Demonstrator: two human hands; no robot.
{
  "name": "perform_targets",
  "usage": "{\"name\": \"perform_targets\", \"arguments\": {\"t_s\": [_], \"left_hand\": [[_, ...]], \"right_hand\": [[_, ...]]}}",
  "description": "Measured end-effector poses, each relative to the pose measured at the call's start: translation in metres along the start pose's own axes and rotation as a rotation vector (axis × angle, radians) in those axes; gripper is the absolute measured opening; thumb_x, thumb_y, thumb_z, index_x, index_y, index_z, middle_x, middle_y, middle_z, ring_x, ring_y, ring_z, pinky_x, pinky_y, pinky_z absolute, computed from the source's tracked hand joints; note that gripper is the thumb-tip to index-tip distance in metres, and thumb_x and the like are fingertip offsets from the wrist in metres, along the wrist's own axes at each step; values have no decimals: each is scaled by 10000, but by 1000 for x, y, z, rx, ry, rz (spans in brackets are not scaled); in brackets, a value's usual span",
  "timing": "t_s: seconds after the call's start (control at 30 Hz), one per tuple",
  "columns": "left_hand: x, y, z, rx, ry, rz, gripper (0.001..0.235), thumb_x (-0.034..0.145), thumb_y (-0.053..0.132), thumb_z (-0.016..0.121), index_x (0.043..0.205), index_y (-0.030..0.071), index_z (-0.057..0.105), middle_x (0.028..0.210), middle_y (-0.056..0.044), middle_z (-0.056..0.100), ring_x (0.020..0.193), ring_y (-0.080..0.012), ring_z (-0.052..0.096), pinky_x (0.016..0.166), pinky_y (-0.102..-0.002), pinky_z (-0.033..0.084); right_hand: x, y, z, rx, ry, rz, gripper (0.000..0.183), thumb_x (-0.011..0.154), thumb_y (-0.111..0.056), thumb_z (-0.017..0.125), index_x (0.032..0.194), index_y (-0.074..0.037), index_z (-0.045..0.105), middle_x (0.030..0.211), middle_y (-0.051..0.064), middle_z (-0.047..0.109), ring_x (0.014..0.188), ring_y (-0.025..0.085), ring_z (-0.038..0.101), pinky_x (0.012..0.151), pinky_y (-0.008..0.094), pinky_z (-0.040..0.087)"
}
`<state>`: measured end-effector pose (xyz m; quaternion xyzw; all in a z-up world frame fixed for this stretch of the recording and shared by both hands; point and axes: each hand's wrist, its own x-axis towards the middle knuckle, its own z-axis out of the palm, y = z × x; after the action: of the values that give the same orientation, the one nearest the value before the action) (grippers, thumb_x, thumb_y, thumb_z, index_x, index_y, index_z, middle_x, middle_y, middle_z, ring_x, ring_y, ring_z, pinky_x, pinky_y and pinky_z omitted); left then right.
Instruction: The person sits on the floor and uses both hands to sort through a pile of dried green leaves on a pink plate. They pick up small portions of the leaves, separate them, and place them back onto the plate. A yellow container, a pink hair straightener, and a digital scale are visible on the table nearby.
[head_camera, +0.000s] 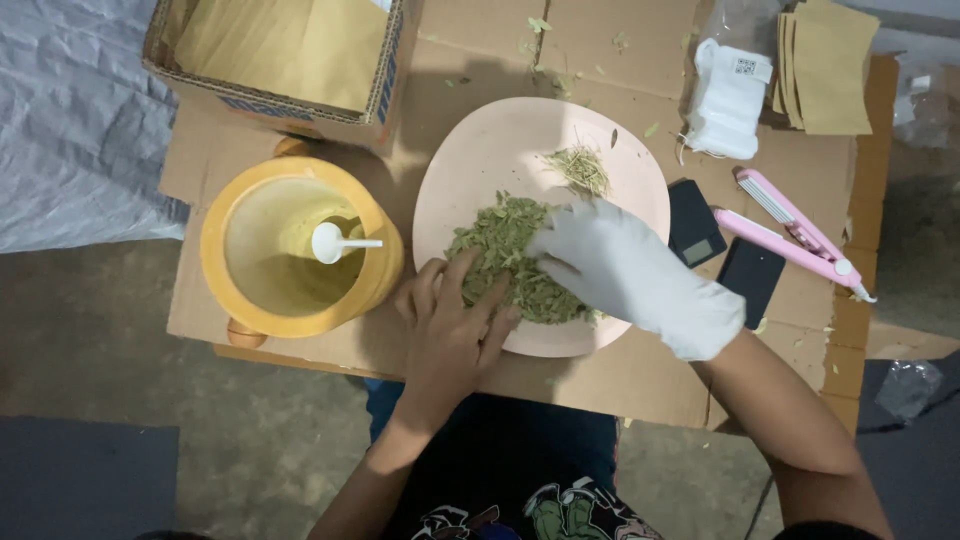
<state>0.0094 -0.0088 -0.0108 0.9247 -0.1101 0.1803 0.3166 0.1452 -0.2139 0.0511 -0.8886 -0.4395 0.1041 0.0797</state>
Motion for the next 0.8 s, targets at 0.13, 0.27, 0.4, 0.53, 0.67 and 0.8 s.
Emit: {"name": "perform_targets", "arguments": {"t_s": [0.13, 0.27, 0.4, 0.53, 0.67, 0.8], "left_hand": [[3, 1, -3, 42, 13, 8, 454, 1172, 426, 521, 1051, 120, 834, 1479, -149, 547, 1318, -395, 411, 1078, -550, 338], [-1, -3, 4, 102, 24, -2, 469, 1183, 470, 470, 1114, 180, 832, 1484, -85, 568, 1319, -334, 417, 1032, -521, 268], [-6, -9, 12, 116, 20, -16, 415, 1172, 477, 503, 1226, 224, 827, 1497, -66, 579, 1324, -321, 429, 1007, -511, 255], [-6, -7, 8, -2, 35, 3, 344, 1140, 399, 606, 1315, 172, 795, 1476, -113, 575, 1347, -382, 416, 1090, -528, 317], [-7, -6, 7, 34, 45, 40, 401, 1146, 492, 566, 1085, 181, 811, 1450, -89, 609, 1328, -336, 447, 1047, -501, 266], [-2, -3, 3, 36, -5, 55, 426, 1157, 496, 528, 1092, 174, 800, 1451, -98, 614, 1331, -353, 449, 1039, -509, 274]], "right_hand": [[15, 3, 28, 114, -2, -20, 282, 977, -348, 754, 1175, -152, 717, 1112, 97, 706, 1064, 395, 695, 857, 525, 616], [11, 10, 41, 0, -22, 36, 212, 1016, -375, 717, 1121, -192, 722, 1080, 30, 695, 1044, 315, 702, 861, 458, 619], [-5, 4, 11, 136, -50, 122, 257, 1000, -364, 732, 1064, -114, 731, 997, 133, 740, 959, 435, 715, 807, 558, 614], [-5, -11, -27, 137, -187, 304, 239, 1041, -316, 676, 1103, -102, 761, 1040, 153, 735, 978, 423, 718, 875, 532, 618], [-4, -5, -2, 108, -162, 128, 226, 1054, -361, 665, 1091, -145, 721, 1018, 67, 693, 993, 338, 710, 875, 462, 600], [2, 3, 38, -13, -148, 34, 243, 995, -398, 737, 1040, -163, 694, 980, 39, 651, 956, 301, 699, 835, 449, 603]]}}
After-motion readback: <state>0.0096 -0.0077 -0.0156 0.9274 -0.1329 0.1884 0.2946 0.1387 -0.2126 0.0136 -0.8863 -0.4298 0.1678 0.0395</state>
